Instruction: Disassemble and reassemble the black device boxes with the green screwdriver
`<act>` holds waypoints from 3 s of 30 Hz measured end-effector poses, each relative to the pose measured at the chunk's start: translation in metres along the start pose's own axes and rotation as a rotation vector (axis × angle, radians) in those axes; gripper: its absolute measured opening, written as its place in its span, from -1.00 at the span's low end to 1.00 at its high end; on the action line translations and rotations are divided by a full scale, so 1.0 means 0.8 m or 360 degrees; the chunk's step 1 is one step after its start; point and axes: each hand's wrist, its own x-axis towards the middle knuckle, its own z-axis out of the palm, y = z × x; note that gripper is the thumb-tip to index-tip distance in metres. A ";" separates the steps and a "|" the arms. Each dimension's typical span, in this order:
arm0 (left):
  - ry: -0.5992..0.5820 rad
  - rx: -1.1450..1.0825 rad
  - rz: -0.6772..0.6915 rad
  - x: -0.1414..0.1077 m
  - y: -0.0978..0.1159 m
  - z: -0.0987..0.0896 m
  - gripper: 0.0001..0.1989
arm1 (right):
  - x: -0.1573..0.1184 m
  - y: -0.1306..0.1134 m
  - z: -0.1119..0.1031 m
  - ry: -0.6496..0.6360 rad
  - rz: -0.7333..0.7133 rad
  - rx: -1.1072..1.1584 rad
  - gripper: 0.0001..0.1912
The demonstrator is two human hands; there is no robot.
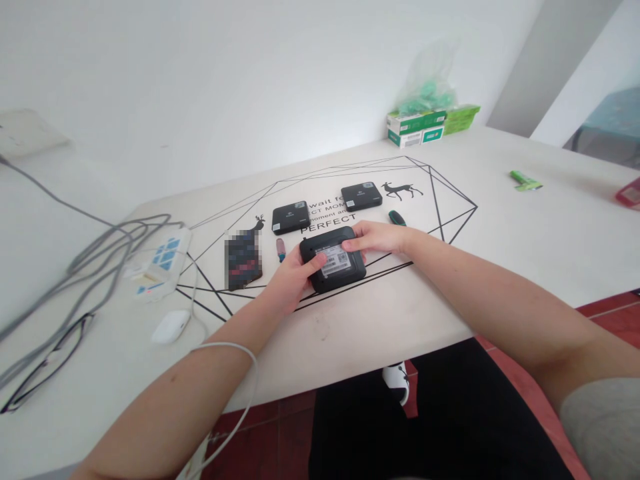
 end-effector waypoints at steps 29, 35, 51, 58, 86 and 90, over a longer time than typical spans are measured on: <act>0.0019 -0.0149 -0.0155 0.011 0.002 -0.007 -0.61 | 0.007 0.011 -0.008 0.0040 0.0050 -0.0010 -0.31; -0.0006 -0.0110 -0.0194 0.011 0.004 -0.014 -0.69 | 0.010 0.011 -0.009 0.0124 0.0080 0.0059 -0.23; 0.0108 0.0125 -0.0340 0.005 0.015 0.008 -0.83 | 0.025 0.003 -0.004 0.1077 0.0068 0.0151 -0.88; 0.0103 0.0195 -0.0350 0.008 0.010 -0.002 -0.79 | 0.020 -0.002 -0.003 0.1163 0.0238 -0.0085 -0.90; 0.0509 0.1541 0.0636 0.017 0.000 -0.022 -0.88 | -0.045 -0.016 -0.079 0.1202 0.1261 -0.1689 -0.18; 0.0506 0.1637 0.0634 0.022 -0.003 -0.027 -0.86 | -0.040 -0.011 -0.084 0.1249 0.0960 -0.1397 -0.58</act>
